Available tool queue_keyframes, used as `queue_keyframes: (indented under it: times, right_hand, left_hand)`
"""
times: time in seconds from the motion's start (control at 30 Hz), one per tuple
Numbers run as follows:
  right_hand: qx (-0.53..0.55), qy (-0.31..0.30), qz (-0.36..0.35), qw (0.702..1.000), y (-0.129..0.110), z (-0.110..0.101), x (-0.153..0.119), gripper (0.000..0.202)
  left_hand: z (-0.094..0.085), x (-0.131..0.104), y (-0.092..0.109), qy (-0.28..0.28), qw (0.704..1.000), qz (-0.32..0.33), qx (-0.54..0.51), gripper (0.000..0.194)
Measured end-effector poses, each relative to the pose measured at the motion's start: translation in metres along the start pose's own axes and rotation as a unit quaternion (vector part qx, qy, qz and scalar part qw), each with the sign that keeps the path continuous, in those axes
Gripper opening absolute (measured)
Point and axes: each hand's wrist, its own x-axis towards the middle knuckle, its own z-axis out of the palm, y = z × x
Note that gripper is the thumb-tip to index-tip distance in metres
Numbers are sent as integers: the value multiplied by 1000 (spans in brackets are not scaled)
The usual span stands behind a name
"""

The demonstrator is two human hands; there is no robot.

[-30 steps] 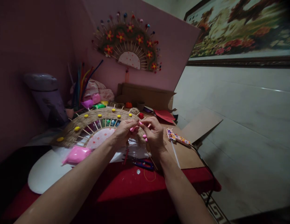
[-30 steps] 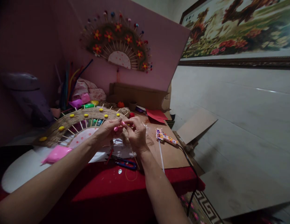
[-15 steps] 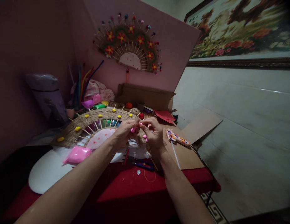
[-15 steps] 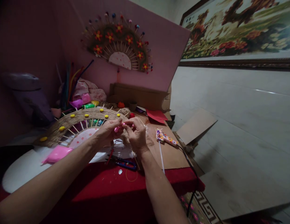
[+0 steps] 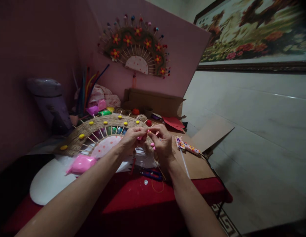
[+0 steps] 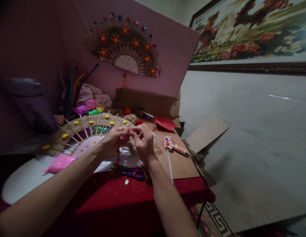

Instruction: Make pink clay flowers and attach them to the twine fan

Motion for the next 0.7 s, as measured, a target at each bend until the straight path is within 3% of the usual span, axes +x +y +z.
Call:
queue_keyframes:
  times: [0.07, 0.13, 0.27, 0.37, 0.53, 0.7]
  right_hand:
    - [-11, 20, 15, 1000, 2, -2, 1, 17]
    - [-43, 79, 47, 995, 8, -5, 4, 21]
    - [-163, 202, 145, 955, 28, -14, 16, 28]
    - [-181, 184, 190, 947, 39, -17, 21, 29]
    - [-167, 179, 125, 961, 35, -17, 20, 35]
    - [-206, 172, 221, 938, 26, -25, 20, 45]
  left_hand:
    - [-1, 1, 0, 12, 1000, 14, 3, 31]
    - [-3, 3, 1, 31, 999, 35, 13, 26]
    - [-12, 12, 5, 88, 989, 94, 76, 26]
    - [-15, 19, 11, 118, 977, 116, 136, 27]
    - [-10, 30, 20, 128, 951, 122, 252, 19]
    - [-14, 42, 17, 101, 910, 176, 362, 9]
